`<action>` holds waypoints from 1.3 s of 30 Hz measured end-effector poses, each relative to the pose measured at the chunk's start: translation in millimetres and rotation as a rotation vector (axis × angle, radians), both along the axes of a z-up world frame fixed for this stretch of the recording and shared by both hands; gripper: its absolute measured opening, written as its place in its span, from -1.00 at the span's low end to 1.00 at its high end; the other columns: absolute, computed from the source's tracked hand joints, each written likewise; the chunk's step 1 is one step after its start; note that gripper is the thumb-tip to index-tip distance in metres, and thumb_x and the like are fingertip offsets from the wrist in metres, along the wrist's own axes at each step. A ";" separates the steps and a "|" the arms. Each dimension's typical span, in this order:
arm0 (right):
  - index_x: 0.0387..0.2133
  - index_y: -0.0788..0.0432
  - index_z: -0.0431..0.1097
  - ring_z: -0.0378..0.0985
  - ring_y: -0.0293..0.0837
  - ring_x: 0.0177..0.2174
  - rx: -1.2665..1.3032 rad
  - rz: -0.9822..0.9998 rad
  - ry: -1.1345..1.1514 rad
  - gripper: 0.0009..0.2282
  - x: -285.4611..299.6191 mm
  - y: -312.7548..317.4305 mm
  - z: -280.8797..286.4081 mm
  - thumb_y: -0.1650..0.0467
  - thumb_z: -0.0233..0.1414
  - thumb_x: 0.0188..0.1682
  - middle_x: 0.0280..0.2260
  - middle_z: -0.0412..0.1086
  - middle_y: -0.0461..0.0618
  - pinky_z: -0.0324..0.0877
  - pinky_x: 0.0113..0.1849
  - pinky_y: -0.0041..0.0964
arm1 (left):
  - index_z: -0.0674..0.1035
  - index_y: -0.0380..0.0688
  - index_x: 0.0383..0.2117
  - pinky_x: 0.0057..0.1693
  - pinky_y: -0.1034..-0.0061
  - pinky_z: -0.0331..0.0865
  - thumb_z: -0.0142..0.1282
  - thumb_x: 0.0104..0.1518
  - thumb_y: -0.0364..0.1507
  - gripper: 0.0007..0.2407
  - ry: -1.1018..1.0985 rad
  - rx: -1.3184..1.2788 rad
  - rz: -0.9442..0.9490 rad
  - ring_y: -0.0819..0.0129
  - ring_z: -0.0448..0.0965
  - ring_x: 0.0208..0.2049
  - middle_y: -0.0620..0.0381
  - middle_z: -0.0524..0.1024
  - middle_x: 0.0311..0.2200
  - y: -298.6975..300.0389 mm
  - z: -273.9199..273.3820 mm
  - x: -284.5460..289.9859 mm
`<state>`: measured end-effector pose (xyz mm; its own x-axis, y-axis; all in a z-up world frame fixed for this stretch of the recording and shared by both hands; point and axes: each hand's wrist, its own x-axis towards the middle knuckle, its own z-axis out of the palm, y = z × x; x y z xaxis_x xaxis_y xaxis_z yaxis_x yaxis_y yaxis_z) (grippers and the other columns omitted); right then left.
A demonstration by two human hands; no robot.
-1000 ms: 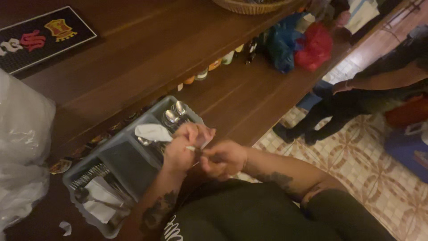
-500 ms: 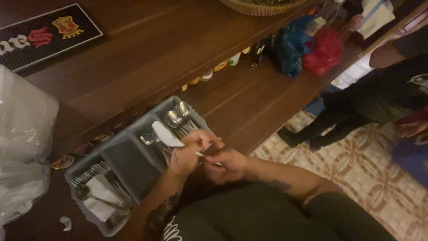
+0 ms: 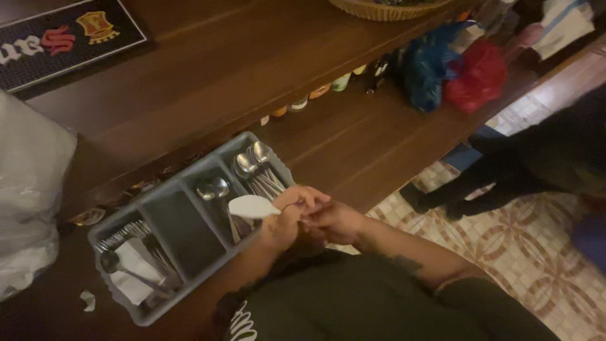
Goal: The person polishes forks and spoons using a cloth and organizes them into a tray.
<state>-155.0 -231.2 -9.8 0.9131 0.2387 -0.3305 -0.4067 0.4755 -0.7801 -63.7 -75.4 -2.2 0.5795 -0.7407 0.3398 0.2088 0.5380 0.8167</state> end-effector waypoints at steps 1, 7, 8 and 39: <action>-0.23 0.25 0.47 0.45 -0.19 -0.33 -0.327 -0.008 -0.129 -0.89 -2.8 -5.0 3.8 0.45 0.07 0.04 -0.35 0.44 -0.08 0.35 -0.29 -0.30 | 0.47 -0.22 -0.30 0.22 0.36 0.39 -0.22 0.23 -0.55 -0.87 0.062 -0.007 0.072 0.15 0.53 0.03 -0.13 0.55 -0.07 -7.3 -11.9 -5.0; -0.14 0.26 0.34 0.45 0.24 -0.20 -1.448 -0.224 -0.893 -0.79 -4.8 -12.6 -30.6 0.50 -0.02 -0.05 -0.22 0.40 0.24 0.38 -0.12 0.04 | 0.52 -0.25 -0.03 0.16 0.30 0.37 -0.07 0.31 -0.37 -0.76 0.593 0.246 0.458 0.12 0.52 -0.03 -0.16 0.54 -0.05 -47.8 -89.0 -16.1; -0.12 0.29 0.30 0.42 0.28 -0.17 -1.435 -0.252 -0.948 -0.78 -1.9 -17.7 -48.3 0.51 -0.03 -0.05 -0.18 0.37 0.29 0.36 -0.10 0.06 | 0.52 -0.23 0.03 0.13 0.29 0.37 -0.01 0.29 -0.36 -0.73 0.654 0.355 0.482 0.13 0.50 -0.04 -0.13 0.52 -0.04 -45.2 -97.8 -14.5; 0.27 0.14 0.23 0.16 0.42 0.13 -1.996 -0.374 0.114 -0.34 51.7 -159.1 -205.0 0.12 0.17 -0.08 0.24 0.15 0.32 0.10 0.07 0.43 | 0.13 -0.19 0.38 0.23 -0.05 0.23 0.51 -0.12 -0.03 -0.03 0.006 1.601 1.546 -0.33 0.33 0.15 -0.40 0.31 0.13 265.9 -81.8 19.5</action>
